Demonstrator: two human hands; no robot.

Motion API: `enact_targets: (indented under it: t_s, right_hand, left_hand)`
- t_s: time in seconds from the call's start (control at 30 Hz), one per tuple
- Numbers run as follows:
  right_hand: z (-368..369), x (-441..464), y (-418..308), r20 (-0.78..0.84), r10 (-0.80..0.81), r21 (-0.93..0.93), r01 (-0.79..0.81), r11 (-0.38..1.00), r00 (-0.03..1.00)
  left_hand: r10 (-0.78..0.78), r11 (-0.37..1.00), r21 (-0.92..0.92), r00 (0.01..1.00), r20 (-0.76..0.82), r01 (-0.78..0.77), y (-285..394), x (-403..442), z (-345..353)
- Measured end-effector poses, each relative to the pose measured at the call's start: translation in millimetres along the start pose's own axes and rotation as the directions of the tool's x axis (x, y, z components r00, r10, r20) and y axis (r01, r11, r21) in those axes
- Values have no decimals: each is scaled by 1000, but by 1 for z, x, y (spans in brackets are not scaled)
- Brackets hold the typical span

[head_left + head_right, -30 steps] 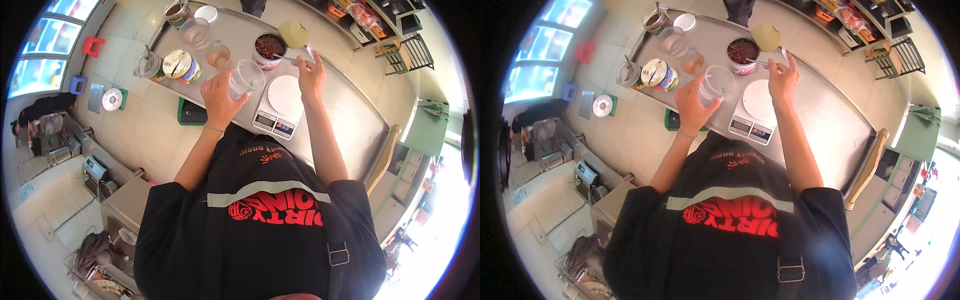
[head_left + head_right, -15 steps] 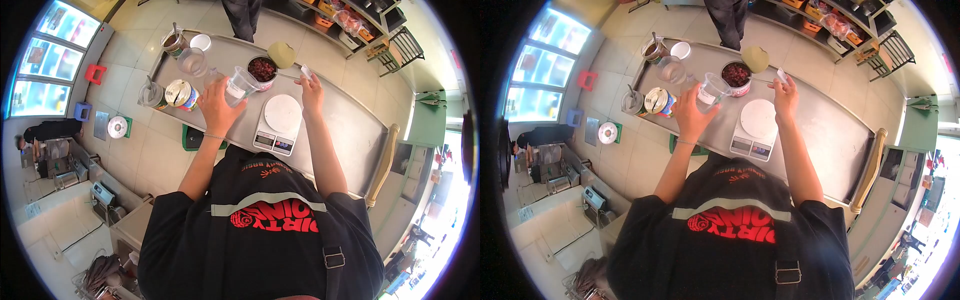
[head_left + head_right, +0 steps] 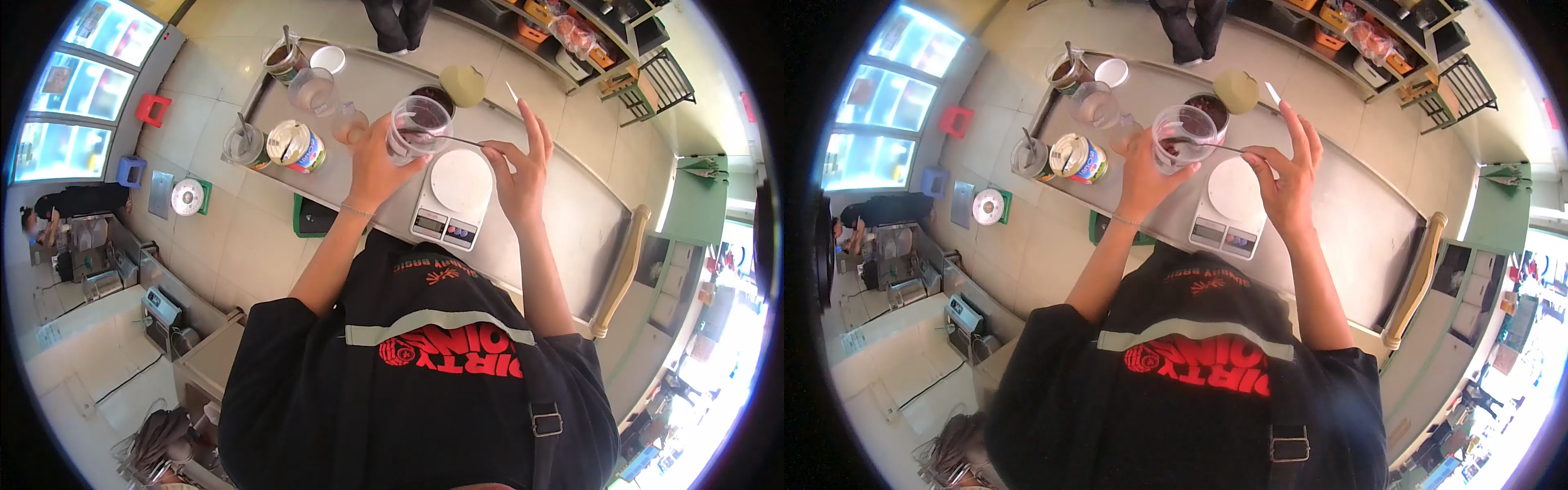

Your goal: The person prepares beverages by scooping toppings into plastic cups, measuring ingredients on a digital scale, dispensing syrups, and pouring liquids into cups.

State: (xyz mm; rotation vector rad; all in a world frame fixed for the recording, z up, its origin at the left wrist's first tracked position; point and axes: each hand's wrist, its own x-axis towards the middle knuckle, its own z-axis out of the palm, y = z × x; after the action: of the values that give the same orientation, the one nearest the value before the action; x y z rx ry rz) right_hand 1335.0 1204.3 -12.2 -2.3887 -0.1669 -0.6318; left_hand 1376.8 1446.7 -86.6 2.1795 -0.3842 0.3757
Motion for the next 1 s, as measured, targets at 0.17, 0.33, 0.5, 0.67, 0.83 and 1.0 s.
enact_targets:
  t_s: [0.17,0.33,0.5,0.67,0.83,1.0]
  right_hand:
    - [-23,-28,11,-91,107,-6,-108,994,990]
    - [-40,-69,47,-127,409,125,-394,911,904]
    - [-44,-92,64,-111,732,617,-531,581,672]
    - [-46,-92,68,-26,827,751,-535,387,562]
    - [-15,-49,73,43,750,775,-496,392,660]
    - [29,-2,81,-6,533,653,-401,643,846]
  left_hand:
    - [-81,935,-326,980,182,138,3,-22,46]
    - [75,961,-278,961,265,1,-3,-33,94]
    - [202,952,-283,930,306,-114,-8,-32,101]
    - [1,943,-326,976,219,72,-26,-61,39]
    - [-139,955,-260,990,38,144,-67,-97,7]
    - [-206,967,-184,966,-153,177,-79,-110,14]
